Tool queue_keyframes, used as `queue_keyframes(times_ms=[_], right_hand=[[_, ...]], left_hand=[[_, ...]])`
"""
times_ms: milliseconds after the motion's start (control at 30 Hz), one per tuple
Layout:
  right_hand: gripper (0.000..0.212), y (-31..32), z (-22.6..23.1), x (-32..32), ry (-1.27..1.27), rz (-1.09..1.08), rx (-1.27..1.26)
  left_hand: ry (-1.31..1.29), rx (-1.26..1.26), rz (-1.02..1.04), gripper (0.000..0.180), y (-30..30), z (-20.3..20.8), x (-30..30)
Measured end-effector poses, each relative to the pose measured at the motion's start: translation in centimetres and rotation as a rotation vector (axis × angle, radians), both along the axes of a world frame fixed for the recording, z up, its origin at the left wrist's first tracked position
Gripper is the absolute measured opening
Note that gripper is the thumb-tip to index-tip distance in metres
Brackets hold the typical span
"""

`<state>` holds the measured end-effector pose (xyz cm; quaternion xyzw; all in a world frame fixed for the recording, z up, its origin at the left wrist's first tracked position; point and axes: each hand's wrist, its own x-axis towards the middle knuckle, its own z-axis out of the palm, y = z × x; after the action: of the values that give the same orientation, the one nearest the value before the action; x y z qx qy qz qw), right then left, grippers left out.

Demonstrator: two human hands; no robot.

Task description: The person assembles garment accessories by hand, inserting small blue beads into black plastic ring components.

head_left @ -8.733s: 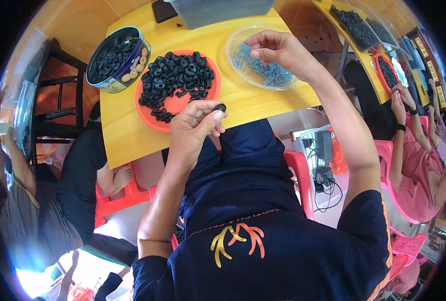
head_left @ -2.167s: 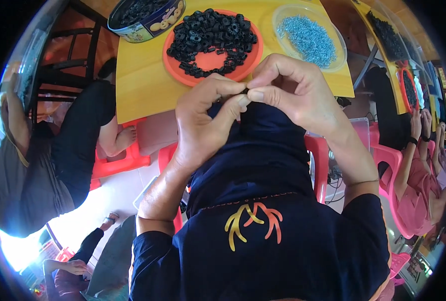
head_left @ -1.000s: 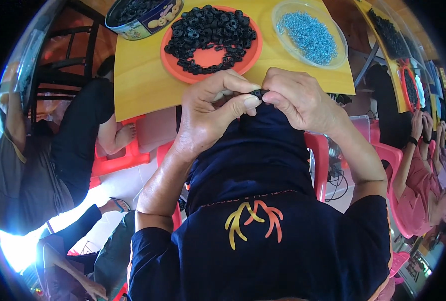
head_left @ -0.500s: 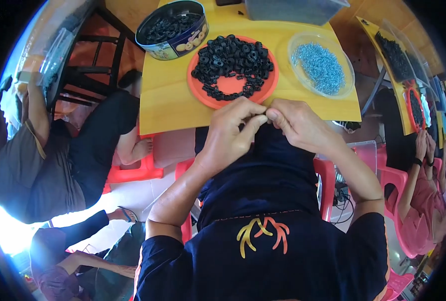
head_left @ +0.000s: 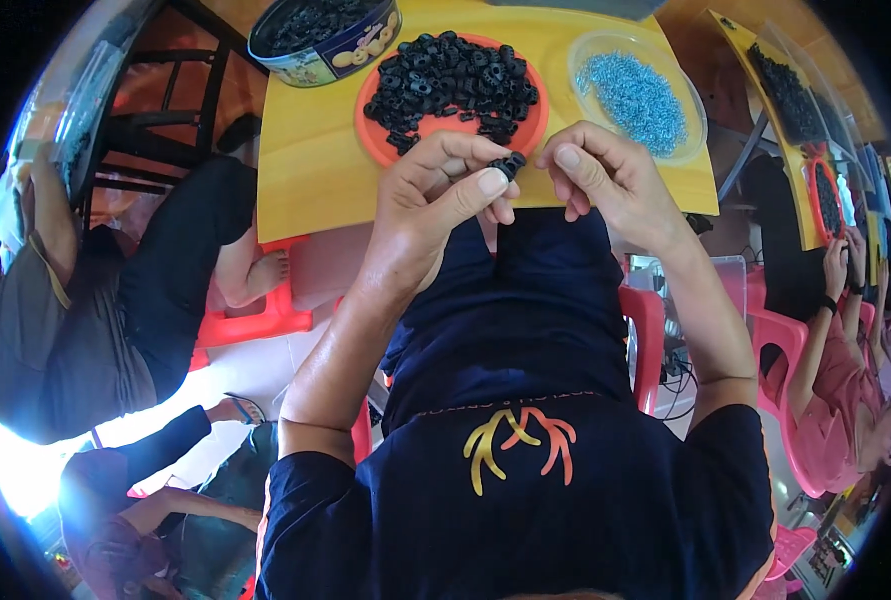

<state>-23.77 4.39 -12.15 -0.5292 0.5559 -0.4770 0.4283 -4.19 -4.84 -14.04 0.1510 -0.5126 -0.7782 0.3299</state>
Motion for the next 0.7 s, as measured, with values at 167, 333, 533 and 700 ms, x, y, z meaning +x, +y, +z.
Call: queue_keyframes(times_ms=[167, 333, 533, 700], right_hand=[[0.026, 0.1, -0.3, 0.4, -0.021, 0.03, 0.027], [0.028, 0.3, -0.5, -0.5, 0.001, -0.004, 0.12], [0.025, -0.3, 0.1, -1.6, 0.038, -0.037, -0.045], [0.031, -0.3, 2.0, 0.3, -0.056, 0.049, -0.007]], left_hand=[[-0.012, 0.038, -0.026, 0.019, -0.4, 0.2, 0.3], [-0.079, -0.098, 0.049, 0.017, -2.8, -0.8, -0.2], [-0.072, -0.341, 0.172, 0.022, -4.1, 2.0, 0.7], [-0.097, -1.11, 0.364, 0.023, -2.9, 2.9, -0.1]])
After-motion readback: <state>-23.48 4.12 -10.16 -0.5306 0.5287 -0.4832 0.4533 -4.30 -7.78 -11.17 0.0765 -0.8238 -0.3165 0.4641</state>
